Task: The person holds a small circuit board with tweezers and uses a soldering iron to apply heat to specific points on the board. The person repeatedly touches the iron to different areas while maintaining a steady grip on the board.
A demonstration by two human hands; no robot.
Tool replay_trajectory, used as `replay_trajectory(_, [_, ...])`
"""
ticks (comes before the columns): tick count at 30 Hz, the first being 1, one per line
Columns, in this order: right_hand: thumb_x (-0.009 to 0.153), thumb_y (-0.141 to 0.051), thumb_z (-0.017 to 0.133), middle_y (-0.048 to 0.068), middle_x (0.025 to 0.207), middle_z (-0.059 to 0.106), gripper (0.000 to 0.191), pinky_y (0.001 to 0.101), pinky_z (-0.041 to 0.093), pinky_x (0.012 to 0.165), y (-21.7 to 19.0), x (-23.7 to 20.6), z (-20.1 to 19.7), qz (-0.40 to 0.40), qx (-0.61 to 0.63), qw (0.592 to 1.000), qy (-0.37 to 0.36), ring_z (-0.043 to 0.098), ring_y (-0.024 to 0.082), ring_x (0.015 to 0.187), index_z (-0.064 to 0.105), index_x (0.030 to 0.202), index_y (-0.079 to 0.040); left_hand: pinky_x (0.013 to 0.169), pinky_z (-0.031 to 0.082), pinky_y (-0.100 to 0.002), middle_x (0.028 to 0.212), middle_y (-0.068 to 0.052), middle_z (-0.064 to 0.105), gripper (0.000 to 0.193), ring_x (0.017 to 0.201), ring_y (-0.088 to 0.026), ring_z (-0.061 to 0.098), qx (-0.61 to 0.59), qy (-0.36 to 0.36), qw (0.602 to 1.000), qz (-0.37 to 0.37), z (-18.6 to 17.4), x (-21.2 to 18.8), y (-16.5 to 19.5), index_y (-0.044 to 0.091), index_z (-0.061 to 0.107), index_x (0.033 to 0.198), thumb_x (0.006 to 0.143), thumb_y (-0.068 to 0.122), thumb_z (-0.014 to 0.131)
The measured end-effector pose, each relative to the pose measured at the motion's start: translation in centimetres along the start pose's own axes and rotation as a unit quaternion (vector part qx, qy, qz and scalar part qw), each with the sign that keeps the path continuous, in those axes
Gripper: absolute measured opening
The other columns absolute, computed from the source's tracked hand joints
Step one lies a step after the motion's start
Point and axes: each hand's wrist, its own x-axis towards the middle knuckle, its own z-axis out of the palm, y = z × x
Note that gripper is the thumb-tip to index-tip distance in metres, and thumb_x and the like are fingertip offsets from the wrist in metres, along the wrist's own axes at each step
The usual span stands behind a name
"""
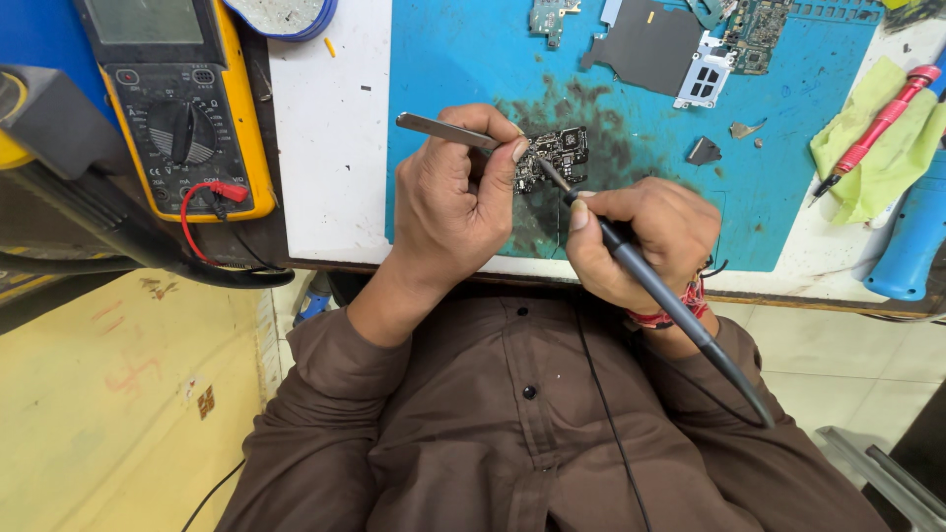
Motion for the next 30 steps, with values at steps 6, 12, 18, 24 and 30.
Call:
replay_trajectory(6, [0.086, -0.001, 0.078, 0.010, 0.074, 0.066, 0.011, 0.0314, 0.044, 0.055, 0.1, -0.1, 0.1, -0.001, -0.006, 1.000, -0.001, 0.060, 0.022, 0.058, 0.067, 0.088, -0.002, 0.055, 0.051, -0.021, 0.092, -0.003, 0.068, 0.009, 0.065, -0.008, 0.065, -0.002, 0.000, 1.000, -0.013, 0.0, 0.0, 0.1, 0.003, 0.060, 0.108, 0.106, 0.002, 0.069])
replay_trajectory(12, [0.088, -0.002, 0.077, 0.009, 0.077, 0.067, 0.011, 0.0309, 0.045, 0.056, 0.1, -0.2, -0.1, 0.004, 0.003, 1.000, 0.001, 0.061, 0.021, 0.057, 0.066, 0.089, -0.003, 0.058, 0.051, -0.023, 0.092, -0.003, 0.068, 0.009, 0.067, -0.008, 0.065, -0.003, -0.001, 1.000, -0.015, 0.0, 0.0, 0.1, 0.003, 0.060, 0.108, 0.106, 0.003, 0.069])
replay_trajectory(18, [0.086, -0.002, 0.076, 0.009, 0.075, 0.066, 0.011, 0.0312, 0.043, 0.055, 0.1, -0.1, -0.1, 0.006, 0.001, 1.000, 0.006, 0.060, 0.021, 0.056, 0.066, 0.088, -0.003, 0.054, 0.050, -0.020, 0.094, -0.003, 0.068, 0.009, 0.066, -0.007, 0.064, -0.001, -0.004, 1.000, -0.006, 0.1, 0.0, -0.1, 0.004, 0.060, 0.108, 0.106, 0.003, 0.068])
replay_trajectory(24, [0.086, -0.002, 0.076, 0.009, 0.075, 0.065, 0.011, 0.0314, 0.043, 0.056, 0.2, -0.3, 0.0, 0.005, 0.000, 1.000, 0.004, 0.060, 0.023, 0.058, 0.065, 0.087, -0.003, 0.055, 0.050, -0.021, 0.094, -0.003, 0.068, 0.009, 0.065, -0.007, 0.064, 0.000, -0.001, 1.000, -0.007, 0.0, -0.1, 0.0, 0.004, 0.060, 0.108, 0.106, 0.002, 0.069])
replay_trajectory(30, [0.092, -0.003, 0.076, 0.010, 0.077, 0.065, 0.009, 0.0291, 0.041, 0.054, 0.8, -1.3, 0.0, 0.053, 0.011, 0.997, 0.046, 0.058, 0.017, 0.056, 0.068, 0.094, -0.001, 0.054, 0.049, -0.021, 0.093, -0.003, 0.068, 0.010, 0.064, -0.006, 0.063, 0.006, -0.002, 1.000, -0.004, 0.0, 0.0, 0.0, 0.004, 0.060, 0.109, 0.106, 0.002, 0.069])
